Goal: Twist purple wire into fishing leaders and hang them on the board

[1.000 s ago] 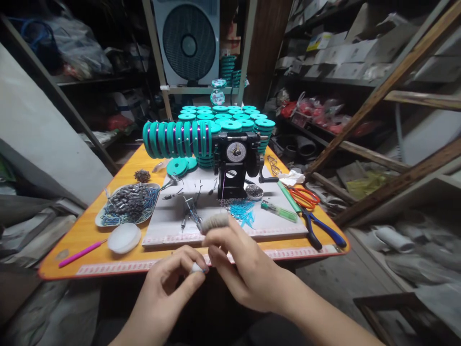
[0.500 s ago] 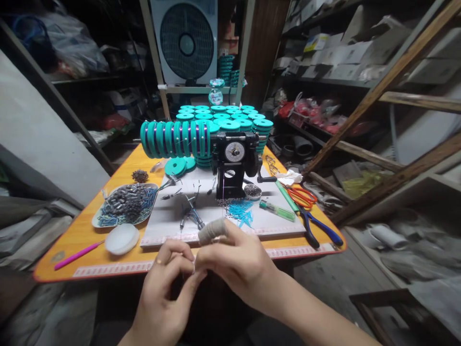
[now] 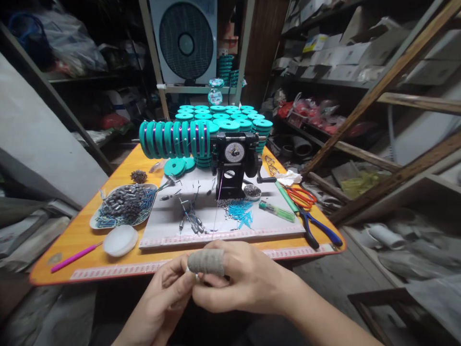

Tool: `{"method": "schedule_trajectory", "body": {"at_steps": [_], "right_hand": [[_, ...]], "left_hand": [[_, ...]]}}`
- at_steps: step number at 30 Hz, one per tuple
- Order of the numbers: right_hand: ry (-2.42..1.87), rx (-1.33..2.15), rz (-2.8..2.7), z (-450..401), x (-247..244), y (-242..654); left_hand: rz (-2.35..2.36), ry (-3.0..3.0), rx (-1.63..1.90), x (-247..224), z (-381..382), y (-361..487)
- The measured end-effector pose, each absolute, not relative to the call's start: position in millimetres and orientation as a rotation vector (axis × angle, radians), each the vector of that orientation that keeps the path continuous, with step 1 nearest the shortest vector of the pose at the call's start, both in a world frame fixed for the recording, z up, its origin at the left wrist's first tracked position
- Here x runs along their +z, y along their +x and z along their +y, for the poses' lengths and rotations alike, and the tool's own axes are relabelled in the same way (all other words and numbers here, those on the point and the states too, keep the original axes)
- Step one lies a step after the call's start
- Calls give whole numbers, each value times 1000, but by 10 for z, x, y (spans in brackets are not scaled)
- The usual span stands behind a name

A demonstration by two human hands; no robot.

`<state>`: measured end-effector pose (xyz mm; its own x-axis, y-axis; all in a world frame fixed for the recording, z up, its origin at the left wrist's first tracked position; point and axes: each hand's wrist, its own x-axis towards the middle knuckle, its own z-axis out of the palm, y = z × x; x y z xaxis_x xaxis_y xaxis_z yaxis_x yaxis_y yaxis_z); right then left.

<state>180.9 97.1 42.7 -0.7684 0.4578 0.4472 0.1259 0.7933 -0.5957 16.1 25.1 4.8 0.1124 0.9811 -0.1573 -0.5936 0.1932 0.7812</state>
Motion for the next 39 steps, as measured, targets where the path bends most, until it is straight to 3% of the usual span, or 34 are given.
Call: {"method": "schedule_trajectory", "body": {"at_steps": [5,11,15,17,23,27,32,39], "right_hand": [[-390,803,-2338,946,440,1800],[-505,741,-2159,974,425,1699],[-615,622,-2132,1025,378,1584],[-586,593,-2149,1034,351,1601],[-309,634,-2383,995,400,1837],[-444,783,-2409,968,460,1859],[-432,877,-2310,926,464,1839],[-594,699,-2127,970,479,1690]], "left_hand": [[783,738,1247,38,283,138],[1330,2104,1690,-48,291,92],[1208,2713,1641,-15,305,73],[1165,2531,1599,26,306,67],[872,855,1264,70,277,86],[663,530,1198,42,278,146],[773,747,1242,88,300,157],[1343,2345,1703,4,293,111]]}}
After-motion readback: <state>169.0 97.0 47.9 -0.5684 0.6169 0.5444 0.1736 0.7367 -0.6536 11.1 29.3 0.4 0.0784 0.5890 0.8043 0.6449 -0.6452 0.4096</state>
